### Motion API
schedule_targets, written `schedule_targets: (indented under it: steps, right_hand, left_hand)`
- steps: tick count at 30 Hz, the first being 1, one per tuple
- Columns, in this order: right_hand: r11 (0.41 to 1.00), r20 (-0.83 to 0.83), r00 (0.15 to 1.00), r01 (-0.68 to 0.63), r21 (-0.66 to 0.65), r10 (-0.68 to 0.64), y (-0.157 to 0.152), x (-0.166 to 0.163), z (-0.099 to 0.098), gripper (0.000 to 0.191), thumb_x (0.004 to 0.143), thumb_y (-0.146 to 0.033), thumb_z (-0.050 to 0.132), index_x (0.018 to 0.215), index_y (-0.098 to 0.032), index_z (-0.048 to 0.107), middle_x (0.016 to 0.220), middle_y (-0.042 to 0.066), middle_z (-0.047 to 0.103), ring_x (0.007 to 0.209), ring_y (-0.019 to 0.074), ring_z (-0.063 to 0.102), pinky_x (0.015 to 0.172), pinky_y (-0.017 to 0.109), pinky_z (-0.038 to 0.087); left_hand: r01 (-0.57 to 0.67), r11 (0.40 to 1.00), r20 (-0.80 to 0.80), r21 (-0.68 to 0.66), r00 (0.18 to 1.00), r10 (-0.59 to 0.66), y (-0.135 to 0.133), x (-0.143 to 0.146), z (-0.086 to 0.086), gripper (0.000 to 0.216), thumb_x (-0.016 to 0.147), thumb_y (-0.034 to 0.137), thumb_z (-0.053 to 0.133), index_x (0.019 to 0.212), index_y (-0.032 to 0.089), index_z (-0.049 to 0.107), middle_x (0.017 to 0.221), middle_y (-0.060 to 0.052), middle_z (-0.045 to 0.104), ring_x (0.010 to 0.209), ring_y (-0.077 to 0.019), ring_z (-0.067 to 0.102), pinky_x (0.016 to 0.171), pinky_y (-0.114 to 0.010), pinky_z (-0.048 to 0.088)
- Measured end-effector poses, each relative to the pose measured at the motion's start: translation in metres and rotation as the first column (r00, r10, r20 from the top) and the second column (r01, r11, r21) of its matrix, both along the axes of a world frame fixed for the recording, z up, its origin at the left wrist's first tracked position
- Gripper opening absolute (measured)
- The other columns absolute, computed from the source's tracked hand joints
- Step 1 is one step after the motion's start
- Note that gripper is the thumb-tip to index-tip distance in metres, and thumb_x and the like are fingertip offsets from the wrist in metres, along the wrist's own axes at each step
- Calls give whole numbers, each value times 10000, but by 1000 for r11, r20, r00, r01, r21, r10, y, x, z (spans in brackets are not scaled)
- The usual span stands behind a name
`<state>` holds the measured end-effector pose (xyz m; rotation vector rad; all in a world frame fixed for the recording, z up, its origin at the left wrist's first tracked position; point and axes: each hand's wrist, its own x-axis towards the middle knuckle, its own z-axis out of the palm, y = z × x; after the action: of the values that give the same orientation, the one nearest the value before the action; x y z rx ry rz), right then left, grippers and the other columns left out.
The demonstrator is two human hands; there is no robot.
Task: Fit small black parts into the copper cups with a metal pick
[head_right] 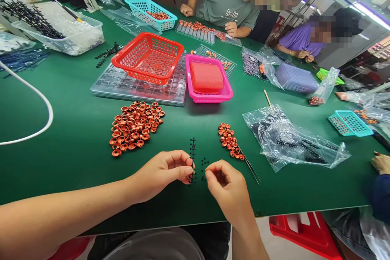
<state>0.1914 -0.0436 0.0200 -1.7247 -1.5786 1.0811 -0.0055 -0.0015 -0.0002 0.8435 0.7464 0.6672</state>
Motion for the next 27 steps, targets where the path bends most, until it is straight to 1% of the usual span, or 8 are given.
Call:
schedule_targets:
  steps: [3,6,11,15,19,22,24,27]
  right_hand:
    - [995,-182,982,-64,-80,48,-2,-10,0,148,870,-315,551,813,-187,600,733,-10,539,597,101,447,523,208,347]
    - [993,-245,969,-64,-100,37,-1,-16,-3,132,856,-295,554,799,-182,590,717,-13,523,606,100,432,528,209,336]
    - [993,-248,968,-56,-105,28,1,-19,-4,132,838,-287,551,766,-177,569,677,-29,482,564,85,390,498,203,311]
    - [996,-180,983,-56,-65,43,0,-21,-5,118,821,-245,536,721,-181,533,646,-41,458,546,82,382,486,199,303]
    - [999,-35,999,-39,33,40,-2,-23,-5,97,797,-195,520,700,-191,522,624,-48,462,534,83,401,480,195,318]
    - [986,96,995,-51,158,36,-4,-26,-7,100,783,-155,515,692,-197,514,621,-52,483,515,81,416,474,195,327]
    - [955,201,979,-78,286,20,-6,-30,-11,104,778,-130,515,699,-197,507,635,-49,497,522,81,431,492,200,338]
    - [870,351,935,-137,474,-44,-7,-36,-17,109,799,-117,510,719,-191,502,659,-34,510,558,92,454,534,218,346]
  left_hand:
    - [16,1000,38,-9,999,-16,-1,1,2,179,742,256,697,808,128,591,741,6,601,684,-118,585,702,-273,507]
    - [22,1000,37,5,999,-22,-2,1,3,172,746,253,690,806,126,591,730,7,600,679,-118,585,710,-276,501]
    - [17,999,-8,44,1000,-16,-2,0,3,166,758,265,676,804,131,590,723,1,607,677,-125,585,707,-279,489]
    - [17,997,-63,71,998,-13,-2,-1,5,154,756,263,672,803,135,600,730,1,603,681,-125,583,700,-273,478]
    - [20,1000,-71,23,997,-19,-2,0,7,173,732,252,679,824,127,602,737,-5,612,680,-131,593,712,-287,487]
    - [6,1000,-72,-11,997,-7,-3,2,6,175,708,238,684,809,124,597,716,-4,609,665,-129,589,706,-290,490]
    - [-15,1000,-91,4,996,16,-3,2,4,157,704,229,677,787,126,592,706,-2,606,661,-128,584,695,-284,486]
    - [-44,999,-119,31,992,47,-4,3,2,139,704,224,670,760,134,580,704,-4,607,676,-137,590,697,-287,487]
